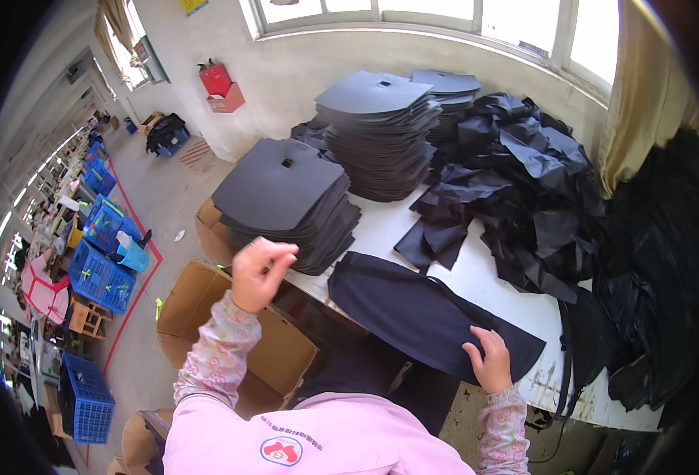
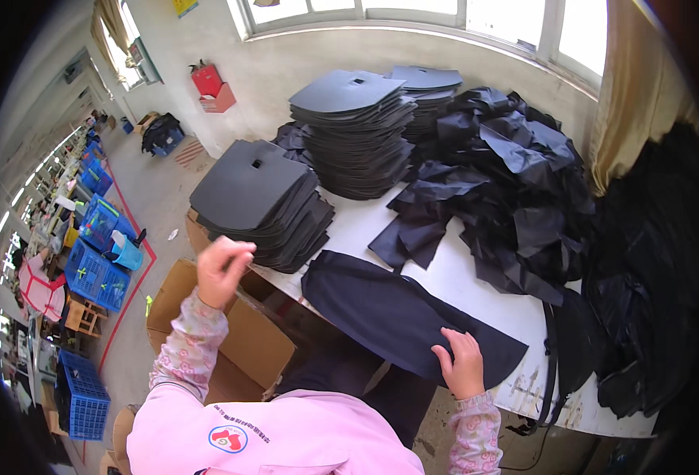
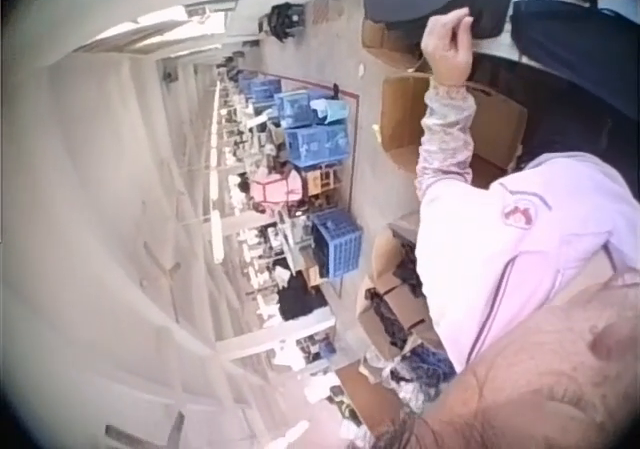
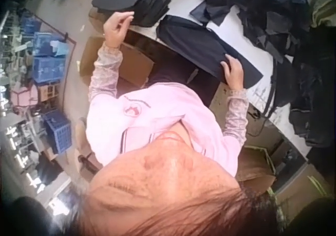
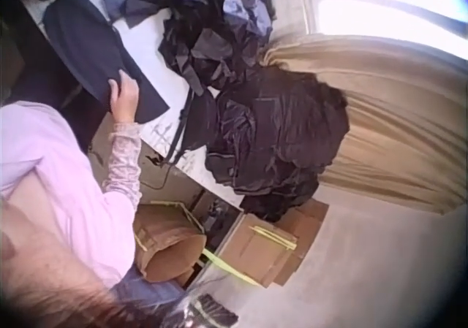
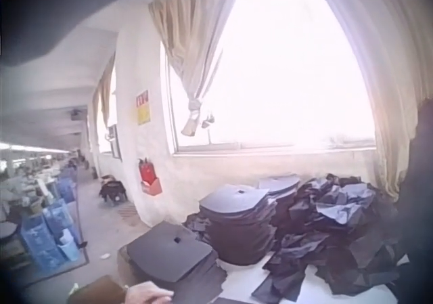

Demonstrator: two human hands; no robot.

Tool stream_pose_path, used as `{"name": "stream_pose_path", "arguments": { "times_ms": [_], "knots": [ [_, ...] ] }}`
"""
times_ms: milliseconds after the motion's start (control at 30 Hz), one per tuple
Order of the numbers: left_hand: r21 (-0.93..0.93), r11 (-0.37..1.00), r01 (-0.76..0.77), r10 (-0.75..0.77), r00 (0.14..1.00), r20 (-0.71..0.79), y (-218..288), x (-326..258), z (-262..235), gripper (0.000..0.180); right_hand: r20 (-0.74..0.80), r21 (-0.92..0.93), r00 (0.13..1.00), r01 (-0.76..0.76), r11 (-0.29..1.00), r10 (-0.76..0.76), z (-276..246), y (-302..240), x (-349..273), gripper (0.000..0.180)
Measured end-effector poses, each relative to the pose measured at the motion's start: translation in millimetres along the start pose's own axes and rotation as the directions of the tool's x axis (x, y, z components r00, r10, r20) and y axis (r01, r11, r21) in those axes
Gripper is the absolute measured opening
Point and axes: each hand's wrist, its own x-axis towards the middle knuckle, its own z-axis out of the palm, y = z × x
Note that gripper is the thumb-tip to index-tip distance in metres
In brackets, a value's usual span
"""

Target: The recorder is folding and stacking black fabric panels, possibly for bags or outdoor gear, at a factory workstation.

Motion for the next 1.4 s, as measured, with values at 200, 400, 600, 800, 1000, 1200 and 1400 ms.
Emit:
{"name": "stream_pose_path", "arguments": {
  "times_ms": [200,400,600,800,1000,1200,1400],
  "knots": [
    [0.483,0.832,-0.274,-0.068,0.813,0.578,-59,85,-77,0.091,-0.056,0.191,0.925,0.38,0.905,-0.377,61,-84,127,0.019],
    [0.334,0.935,-0.121,-0.146,0.726,0.672,-91,113,-87,0.086,0.076,-0.006,0.917,0.393,0.92,-0.391,182,-107,212,0.017],
    [0.201,0.968,-0.153,-0.033,0.714,0.699,-94,121,-93,0.082,0.328,-0.064,0.944,0.062,0.996,-0.037,231,-109,224,0.037],
    [0.259,0.95,-0.173,-0.055,0.726,0.686,-96,113,-93,0.084,0.372,0.038,0.928,0.01,0.999,-0.024,230,-101,226,0.031],
    [0.231,0.964,-0.128,-0.081,0.691,0.719,-99,121,-101,0.076,0.181,0.212,0.968,0.137,0.968,-0.176,192,-108,220,0.023],
    [0.172,0.98,-0.102,-0.013,0.824,0.566,-92,96,-84,0.069,0.136,0.371,0.986,0.043,0.928,-0.1,171,-100,207,0.023],
    [-0.356,0.866,0.352,-0.495,0.496,-0.713,-204,-27,-76,0.07,0.105,0.441,0.991,0.033,0.897,-0.088,171,-96,193,0.025]
  ]
}}
